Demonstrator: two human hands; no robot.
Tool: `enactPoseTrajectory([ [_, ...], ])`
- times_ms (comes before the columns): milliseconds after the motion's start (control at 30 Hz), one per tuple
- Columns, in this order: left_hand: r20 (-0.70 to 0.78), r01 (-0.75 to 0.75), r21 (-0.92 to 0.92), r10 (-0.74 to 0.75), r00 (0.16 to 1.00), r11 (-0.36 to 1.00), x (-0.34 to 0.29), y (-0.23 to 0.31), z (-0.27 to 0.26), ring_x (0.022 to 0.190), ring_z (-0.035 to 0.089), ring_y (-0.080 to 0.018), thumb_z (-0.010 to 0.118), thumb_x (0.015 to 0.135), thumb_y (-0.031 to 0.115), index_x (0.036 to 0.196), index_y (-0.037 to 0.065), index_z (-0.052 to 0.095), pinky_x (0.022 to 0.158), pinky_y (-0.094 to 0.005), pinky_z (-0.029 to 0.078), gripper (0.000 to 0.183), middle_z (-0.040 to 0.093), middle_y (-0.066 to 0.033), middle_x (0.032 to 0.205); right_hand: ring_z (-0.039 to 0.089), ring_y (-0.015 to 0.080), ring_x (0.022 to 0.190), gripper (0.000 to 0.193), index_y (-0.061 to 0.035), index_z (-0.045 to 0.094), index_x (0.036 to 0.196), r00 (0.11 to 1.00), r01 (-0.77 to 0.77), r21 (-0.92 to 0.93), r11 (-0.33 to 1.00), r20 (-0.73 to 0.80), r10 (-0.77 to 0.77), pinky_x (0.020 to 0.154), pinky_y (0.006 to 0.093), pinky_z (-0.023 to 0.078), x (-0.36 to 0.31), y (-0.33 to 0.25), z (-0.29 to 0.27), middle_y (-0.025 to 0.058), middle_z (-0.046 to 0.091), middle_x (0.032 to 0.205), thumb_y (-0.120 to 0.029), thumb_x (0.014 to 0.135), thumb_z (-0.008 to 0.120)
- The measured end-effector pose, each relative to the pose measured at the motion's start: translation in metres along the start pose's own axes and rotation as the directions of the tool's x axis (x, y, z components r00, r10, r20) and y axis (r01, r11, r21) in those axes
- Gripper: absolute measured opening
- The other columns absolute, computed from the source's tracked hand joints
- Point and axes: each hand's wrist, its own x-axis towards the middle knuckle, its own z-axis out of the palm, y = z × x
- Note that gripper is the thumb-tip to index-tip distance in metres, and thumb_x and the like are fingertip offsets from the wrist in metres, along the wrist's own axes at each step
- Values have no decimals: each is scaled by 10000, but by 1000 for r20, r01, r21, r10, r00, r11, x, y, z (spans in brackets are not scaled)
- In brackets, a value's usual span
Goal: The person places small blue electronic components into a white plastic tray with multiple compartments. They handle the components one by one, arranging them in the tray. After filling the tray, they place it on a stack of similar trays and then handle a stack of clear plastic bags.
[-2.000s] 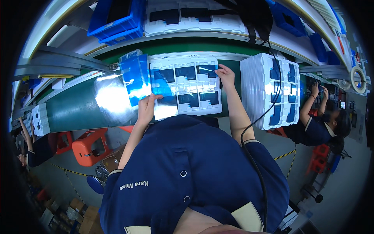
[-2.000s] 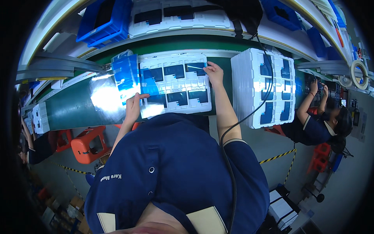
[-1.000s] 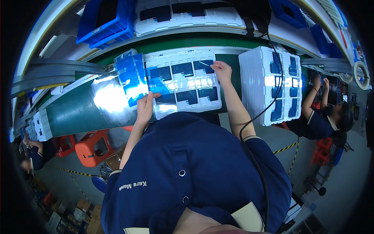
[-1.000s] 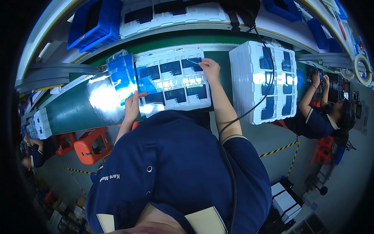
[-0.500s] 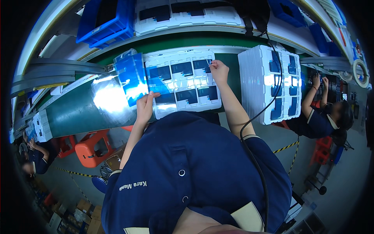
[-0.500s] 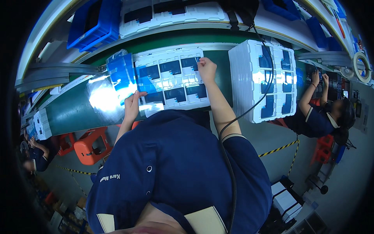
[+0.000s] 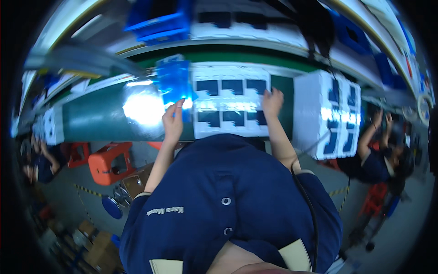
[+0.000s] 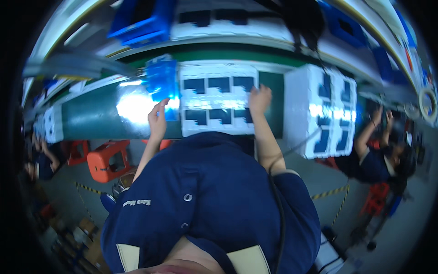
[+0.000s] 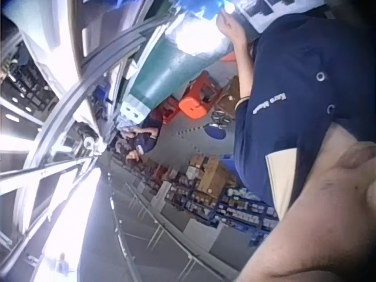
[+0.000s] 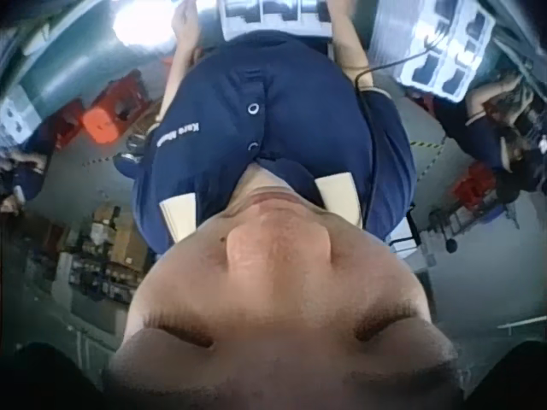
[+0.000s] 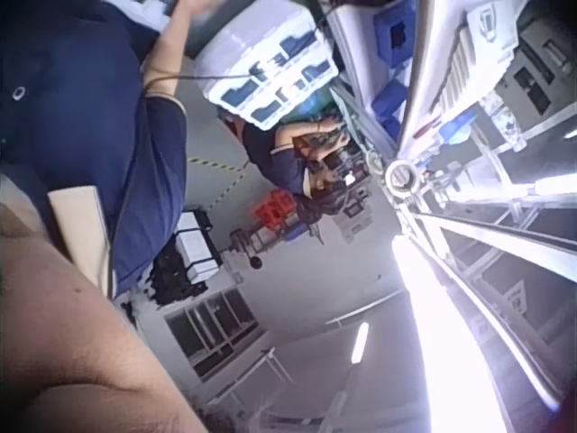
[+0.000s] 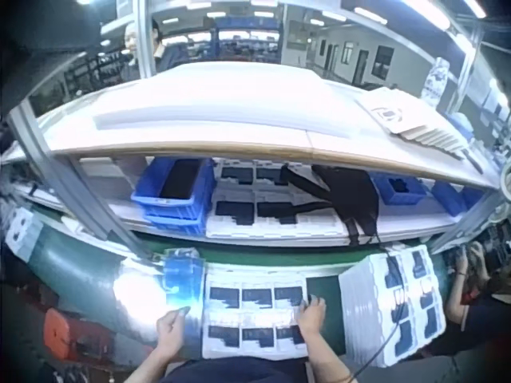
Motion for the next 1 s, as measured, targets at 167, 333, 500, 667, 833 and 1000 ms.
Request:
enactPoseTrajectory([
  [167,-77,-163,389,208,975,907,8,-27,-19,1105,466,-403,577,862,279,1346,-36,331,964,-444,353,628,496,-266,1194,528,412,1022,500,104,570,1060,984,-29,-63,998,174,39,900,464,417,-40,22,-7,295,556,1069,-337,826,603],
  [333,189,-83,500,-15,982,862,7,-56,-25,1111,430,-436,495,869,487,1383,-57,237,973,-484,314,791,487,-288,1161,570,380,919,568,89,584,1038,971,-137,-8,991,195,136,840,429,453,-47,58,7,267,590,1007,-401,771,686],
  [500,192,-69,571,-51,980,818,-17,-97,-7,1301,219,-474,427,879,550,1448,50,104,1090,-527,81,824,386,-259,1329,603,224,833,490,116,520,1021,748,-658,489,572,509,426,726,331,508,-17,84,28,194,592,968,-91,682,807],
  [667,224,-51,578,-98,970,815,-13,-94,-8,1317,203,-459,430,879,546,1455,71,79,1098,-519,59,825,380,-233,1337,631,219,725,328,76,567,892,647,-755,501,423,672,361,640,354,535,-17,41,-18,164,631,882,-68,699,790],
  [833,225,-69,582,-79,971,810,-16,-104,-10,1333,186,-441,425,880,550,1459,87,57,1102,-510,54,827,370,-227,1353,628,230,863,280,73,553,988,622,-753,496,432,751,222,786,363,519,-15,31,-41,157,632,967,-66,795,700],
  [1000,241,-50,567,-107,965,823,-17,-103,-13,1347,153,-440,408,882,571,1461,94,40,1105,-501,48,835,351,-237,1373,600,256,988,319,28,491,1134,548,-762,534,367,833,-74,870,392,501,-13,37,-57,163,593,1105,26,830,589],
])
